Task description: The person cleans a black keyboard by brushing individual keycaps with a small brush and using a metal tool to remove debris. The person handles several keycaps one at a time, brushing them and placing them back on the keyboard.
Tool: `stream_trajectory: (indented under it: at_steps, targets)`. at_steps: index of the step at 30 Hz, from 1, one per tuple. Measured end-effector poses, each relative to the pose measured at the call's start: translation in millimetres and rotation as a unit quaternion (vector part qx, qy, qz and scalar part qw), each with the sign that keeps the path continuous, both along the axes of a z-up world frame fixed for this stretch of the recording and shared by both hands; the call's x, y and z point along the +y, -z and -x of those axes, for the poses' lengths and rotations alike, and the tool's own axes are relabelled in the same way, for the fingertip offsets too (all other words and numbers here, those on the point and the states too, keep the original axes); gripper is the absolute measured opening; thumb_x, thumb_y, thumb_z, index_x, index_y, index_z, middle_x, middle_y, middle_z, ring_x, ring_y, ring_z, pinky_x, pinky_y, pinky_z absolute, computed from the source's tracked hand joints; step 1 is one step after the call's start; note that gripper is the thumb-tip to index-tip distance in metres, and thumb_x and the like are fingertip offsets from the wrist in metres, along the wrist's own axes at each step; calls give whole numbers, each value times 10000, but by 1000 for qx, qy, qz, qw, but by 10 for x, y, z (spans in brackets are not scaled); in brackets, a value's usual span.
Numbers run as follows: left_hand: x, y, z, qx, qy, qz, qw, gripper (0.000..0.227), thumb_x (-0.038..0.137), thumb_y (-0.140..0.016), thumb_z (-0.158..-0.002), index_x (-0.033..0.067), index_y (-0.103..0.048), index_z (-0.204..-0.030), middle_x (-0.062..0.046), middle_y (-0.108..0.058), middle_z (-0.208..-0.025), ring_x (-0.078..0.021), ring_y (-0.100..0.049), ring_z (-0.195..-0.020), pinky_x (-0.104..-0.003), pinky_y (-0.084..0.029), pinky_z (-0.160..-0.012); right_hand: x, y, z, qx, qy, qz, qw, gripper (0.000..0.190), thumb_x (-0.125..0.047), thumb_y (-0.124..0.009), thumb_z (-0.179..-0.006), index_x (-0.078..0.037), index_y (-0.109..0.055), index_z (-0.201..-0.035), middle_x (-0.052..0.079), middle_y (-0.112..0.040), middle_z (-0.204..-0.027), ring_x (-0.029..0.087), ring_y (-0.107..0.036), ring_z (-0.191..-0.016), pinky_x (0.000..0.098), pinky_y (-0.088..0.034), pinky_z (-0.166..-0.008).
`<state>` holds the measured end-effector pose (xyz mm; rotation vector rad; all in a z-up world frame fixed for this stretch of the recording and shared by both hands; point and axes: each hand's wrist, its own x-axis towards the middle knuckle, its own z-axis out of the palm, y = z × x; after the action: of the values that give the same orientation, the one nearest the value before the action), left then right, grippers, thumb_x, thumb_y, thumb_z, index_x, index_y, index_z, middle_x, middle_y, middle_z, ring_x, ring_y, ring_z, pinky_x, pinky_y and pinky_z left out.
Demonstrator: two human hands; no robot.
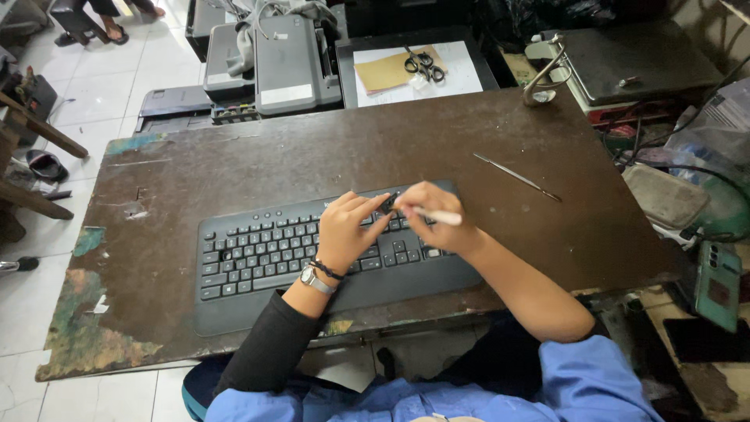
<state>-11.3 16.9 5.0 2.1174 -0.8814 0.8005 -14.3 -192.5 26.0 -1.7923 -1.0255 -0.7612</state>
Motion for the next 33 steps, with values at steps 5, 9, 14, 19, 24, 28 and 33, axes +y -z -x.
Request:
stream_trajectory:
  at_steps: [5, 9, 14, 19, 24, 28, 33]
  targets:
    - [7, -60, 59, 23, 8, 10, 1000, 290, 188, -800, -831, 135, -760, -1113, -54, -740, -828, -243, -656, -701, -352, -563, -689, -32, -49, 26, 35, 43, 7, 998, 101, -105, -644, -933, -76, -695, -1015, 99, -670, -864, 305, -687, -786, 399, -561, -718]
    - [-39, -81, 72, 32, 23, 19, 999, 309, 164, -804, -805, 144, -762, -1111, -59, -741, -833, -263, -664, -715, -364, -566, -702, 77, 53, 75, 74, -31, -32, 996, 99, -139, -641, -944, -74, -701, -988, 87, -683, -858, 295, -680, -779, 395, -558, -734]
    - [17, -112, 44, 16, 8, 24, 1000, 304, 167, -815, -824, 124, -758, -1119, -65, -740, -824, -248, -654, -685, -356, -562, -686, -33, 78, -77, 69, 20, -14, 997, 112, -130, -628, -965, -65, -685, -1036, 107, -668, -915, 308, -678, -838, 415, -549, -770]
    - [27, -71, 52, 17, 9, 31, 999, 296, 167, -814, -816, 126, -762, -1105, -57, -738, -812, -238, -653, -672, -359, -564, -669, 88, 80, 69, 83, -11, -24, 996, 105, -133, -640, -960, -59, -686, -1019, 113, -679, -911, 316, -680, -834, 425, -552, -766]
    - [37, -162, 63, -17, -3, 36, 999, 291, 173, -822, -833, 132, -761, -1115, -40, -740, -822, -217, -652, -683, -322, -560, -685, -58, 18, -92, 61, 15, -31, 998, 101, -97, -637, -972, -39, -668, -1048, 144, -661, -932, 350, -659, -873, 454, -531, -805]
    - [75, -154, 45, 18, 9, 36, 999, 307, 171, -805, -848, 119, -752, -1146, -79, -746, -856, -275, -675, -743, -366, -564, -729, -37, 65, -32, 80, 27, -35, 996, 142, -125, -627, -985, -34, -676, -1082, 119, -658, -946, 298, -670, -879, 395, -545, -806]
    - [57, -118, 30, -14, -5, -15, 1000, 297, 160, -766, -868, 140, -749, -1164, -59, -741, -840, -247, -675, -738, -354, -562, -731, 126, 125, 4, 60, -23, -28, 998, 103, -129, -657, -953, -54, -714, -996, 121, -668, -929, 334, -661, -889, 435, -538, -813]
